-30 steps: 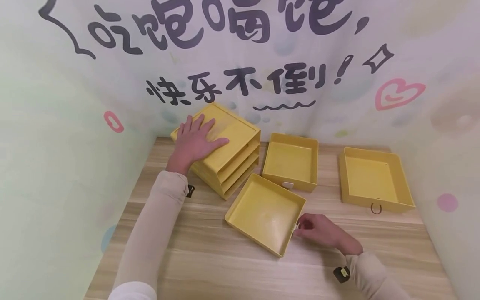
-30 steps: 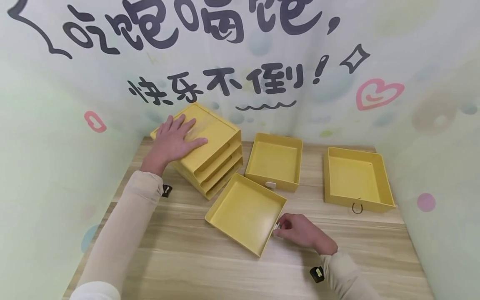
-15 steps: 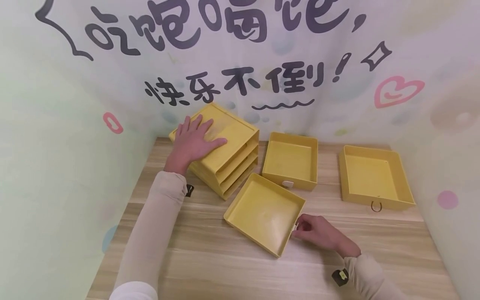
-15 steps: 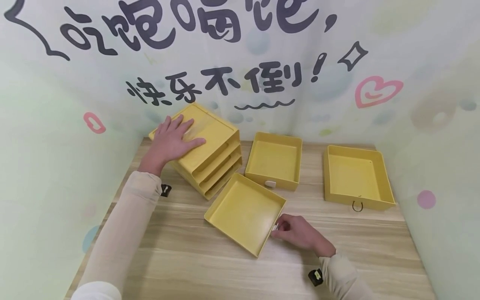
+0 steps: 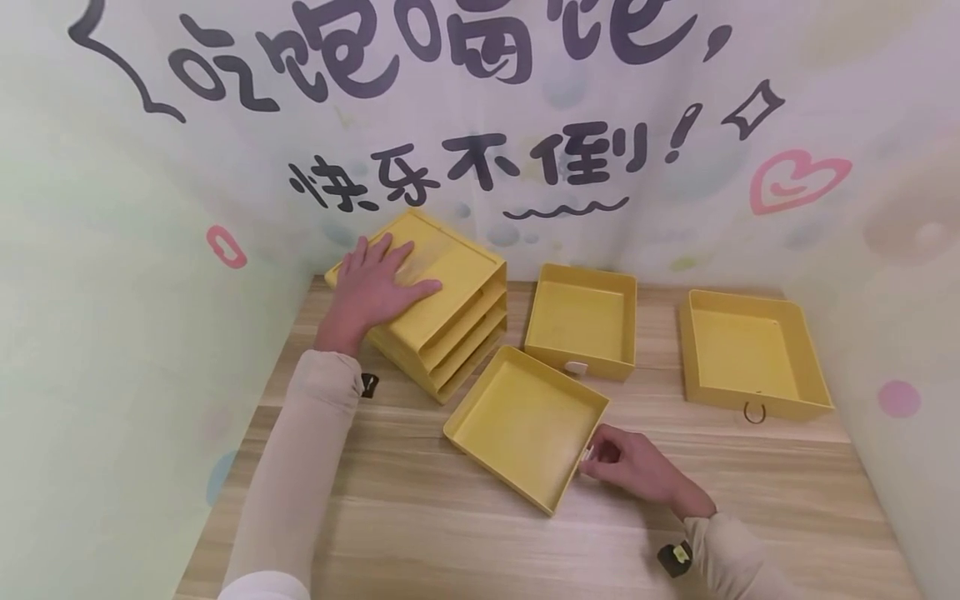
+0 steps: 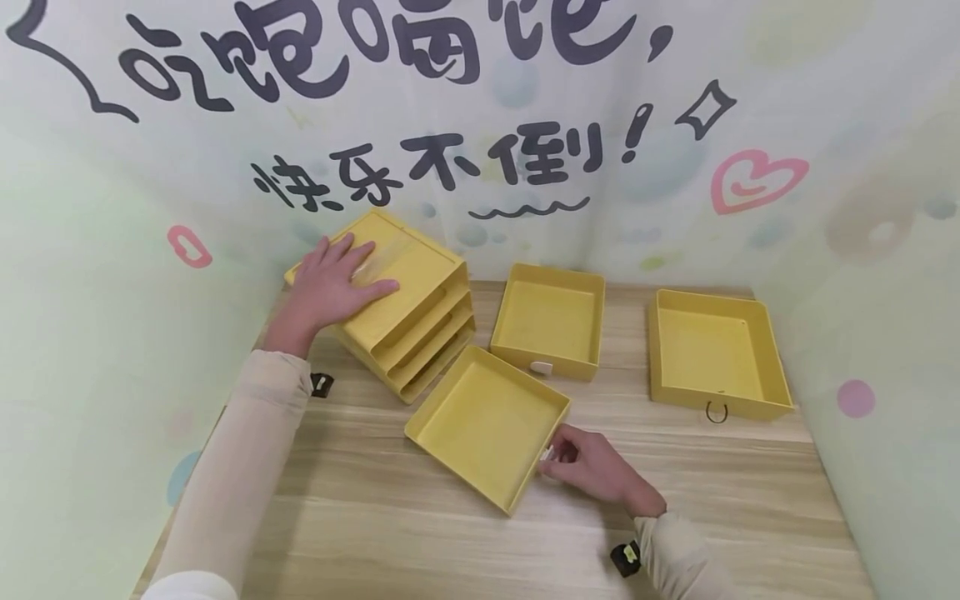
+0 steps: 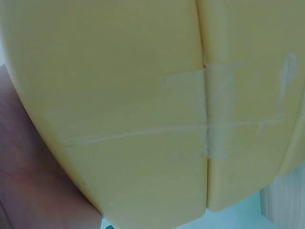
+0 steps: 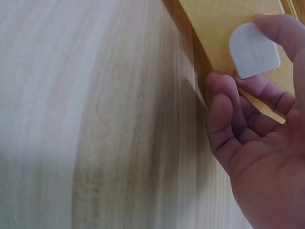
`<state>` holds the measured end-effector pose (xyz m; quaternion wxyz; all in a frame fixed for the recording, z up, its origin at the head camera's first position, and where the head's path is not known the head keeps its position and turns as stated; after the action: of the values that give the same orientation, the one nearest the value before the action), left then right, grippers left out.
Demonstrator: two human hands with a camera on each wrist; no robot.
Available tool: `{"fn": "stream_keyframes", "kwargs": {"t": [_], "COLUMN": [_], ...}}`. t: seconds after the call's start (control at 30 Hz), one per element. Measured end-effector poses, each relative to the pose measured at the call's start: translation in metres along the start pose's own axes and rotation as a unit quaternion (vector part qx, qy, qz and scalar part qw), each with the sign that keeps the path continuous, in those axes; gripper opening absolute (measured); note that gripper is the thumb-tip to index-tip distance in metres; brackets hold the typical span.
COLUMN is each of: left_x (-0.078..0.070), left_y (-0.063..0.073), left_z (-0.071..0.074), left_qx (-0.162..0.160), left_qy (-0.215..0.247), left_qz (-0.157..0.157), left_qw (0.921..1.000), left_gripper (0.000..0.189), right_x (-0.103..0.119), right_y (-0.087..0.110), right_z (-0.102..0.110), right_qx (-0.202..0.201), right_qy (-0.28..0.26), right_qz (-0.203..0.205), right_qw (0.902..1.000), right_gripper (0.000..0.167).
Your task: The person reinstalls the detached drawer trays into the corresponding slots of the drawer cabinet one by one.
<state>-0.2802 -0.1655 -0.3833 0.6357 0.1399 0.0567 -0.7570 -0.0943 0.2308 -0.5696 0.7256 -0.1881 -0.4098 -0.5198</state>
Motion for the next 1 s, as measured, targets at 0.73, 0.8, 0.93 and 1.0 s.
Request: {"fn": "stream_keyframes", "kwargs": {"t": [0.73, 0.8, 0.93, 1.0], "left_x": [0.013, 0.014, 0.015, 0.015], "left_y": [0.021, 0.022, 0.024, 0.025], "left_z": [0.004, 0.004, 0.004, 0.005], "left_qx": [-0.012, -0.013, -0.016, -0.019], "left_qy": [0.014, 0.015, 0.012, 0.011], "left_qz": [0.009, 0.009, 0.008, 0.007], "left_qw": [0.9998, 0.9998, 0.9998, 0.9997], "left_gripper": [0.097, 0.096, 0.096, 0.095], "right_x": [0.011, 0.013, 0.015, 0.017], "right_y": [-0.007, -0.008, -0.011, -0.012], "right_z": [-0.005, -0.005, -0.005, -0.005], "right_qx": [-0.032, -0.036, -0.047, -0.054], "right_qy": [-0.077, -0.077, -0.062, -0.054], "right_qz": [0.026, 0.025, 0.017, 0.013], "right_qw": [0.9962, 0.9961, 0.9968, 0.9970], "right_gripper": [0.018, 0.018, 0.019, 0.019]}}
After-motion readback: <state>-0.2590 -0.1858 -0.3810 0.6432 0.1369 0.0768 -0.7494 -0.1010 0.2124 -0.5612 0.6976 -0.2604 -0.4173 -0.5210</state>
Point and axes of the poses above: each hand's wrist, its own y-axis away from the middle knuckle, its own z-axis out of the back of the hand, x = y × z, the point moved 2 cm from there along -y, towards the middle knuckle, and after that the axes turned 1 degree about y, right-handed, at the moved point
